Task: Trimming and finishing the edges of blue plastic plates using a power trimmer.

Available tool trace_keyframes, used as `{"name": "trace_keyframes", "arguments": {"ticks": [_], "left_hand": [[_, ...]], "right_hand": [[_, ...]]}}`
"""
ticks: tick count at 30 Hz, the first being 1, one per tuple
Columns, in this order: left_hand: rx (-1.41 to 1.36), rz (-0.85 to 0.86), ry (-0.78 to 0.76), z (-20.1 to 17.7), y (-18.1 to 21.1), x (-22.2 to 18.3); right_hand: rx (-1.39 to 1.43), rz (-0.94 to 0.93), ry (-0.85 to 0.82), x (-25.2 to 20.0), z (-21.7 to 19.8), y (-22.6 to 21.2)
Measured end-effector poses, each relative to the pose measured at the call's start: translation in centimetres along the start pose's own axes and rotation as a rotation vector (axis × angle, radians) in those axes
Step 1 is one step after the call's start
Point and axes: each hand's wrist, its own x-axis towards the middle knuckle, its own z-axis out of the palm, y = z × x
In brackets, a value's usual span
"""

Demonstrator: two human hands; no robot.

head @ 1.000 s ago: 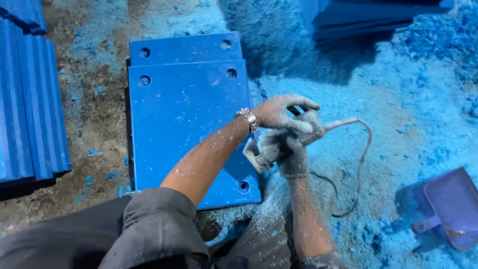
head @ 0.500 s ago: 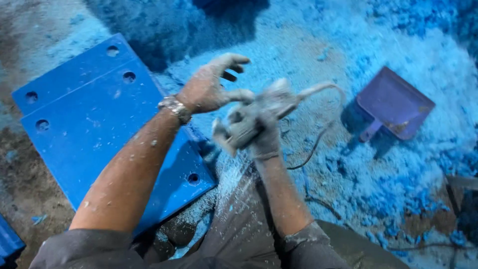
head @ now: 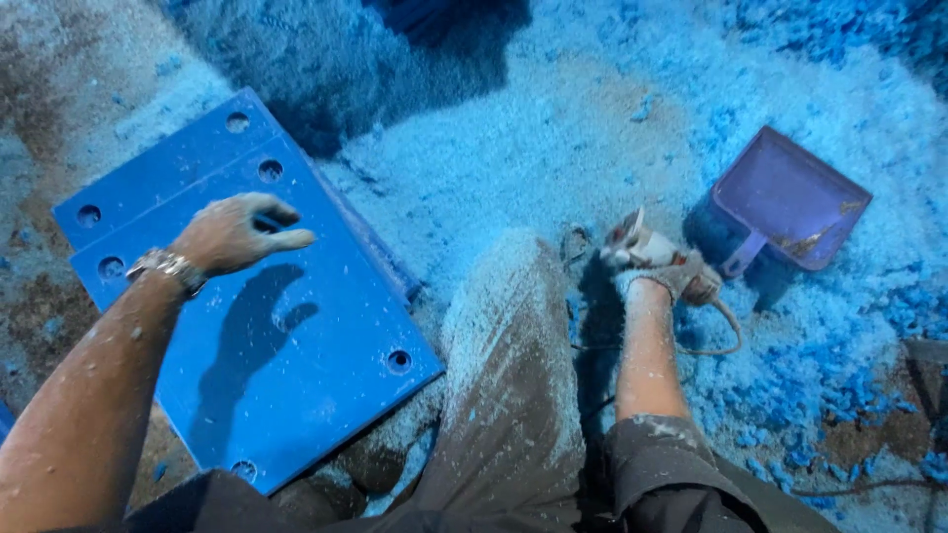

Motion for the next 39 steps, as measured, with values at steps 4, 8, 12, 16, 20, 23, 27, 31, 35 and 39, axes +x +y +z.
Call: {"name": "trace_keyframes", "arguments": {"ticks": [4,8,12,16,20,23,27,31,35,39], "left_hand": [[0.008,-0.021,0.097,0.2,-2.3,0.3],[-0.061,-0.056,0.077,0.2,-1.5,-0.3],[-0.024,-0.027,-0.011,0.3,-0.2,-0.4],[0.067,0.03,0.002,-1.0,-0.3,-0.4],[0.191,-0.002,-0.027,-3.4,-1.3,-2.1],[0.362,-0.077,-0.045,-5.3,-2.8,-5.3],[0.597,-0.156,-0.083,-5.3,-7.4,-9.9],[0.481,-0.248,-0.112,-1.6,-13.4,-15.1],[0.178,-0.385,-0.117,5.0,-17.9,-19.7],[-0.242,-0.47,-0.034,17.5,-22.7,-20.7]], "right_hand": [[-0.071,0.006,0.354,-0.7,1.1,-0.6],[-0.157,0.037,0.717,-1.7,1.5,-0.1],[-0.212,0.152,0.771,0.1,-2.2,-1.2],[-0.236,0.21,0.728,-0.4,-1.6,-2.2],[-0.448,0.011,0.519,-1.4,-2.2,-1.7],[-0.602,-0.155,0.107,-8.1,5.1,2.1],[-0.927,-0.197,-0.318,-17.5,15.9,9.6],[-1.75,-0.322,-0.716,-21.0,19.7,17.6],[-2.298,-0.053,-1.227,-24.6,22.3,24.1],[-3.075,0.361,-1.004,-25.2,22.5,26.4]]}}
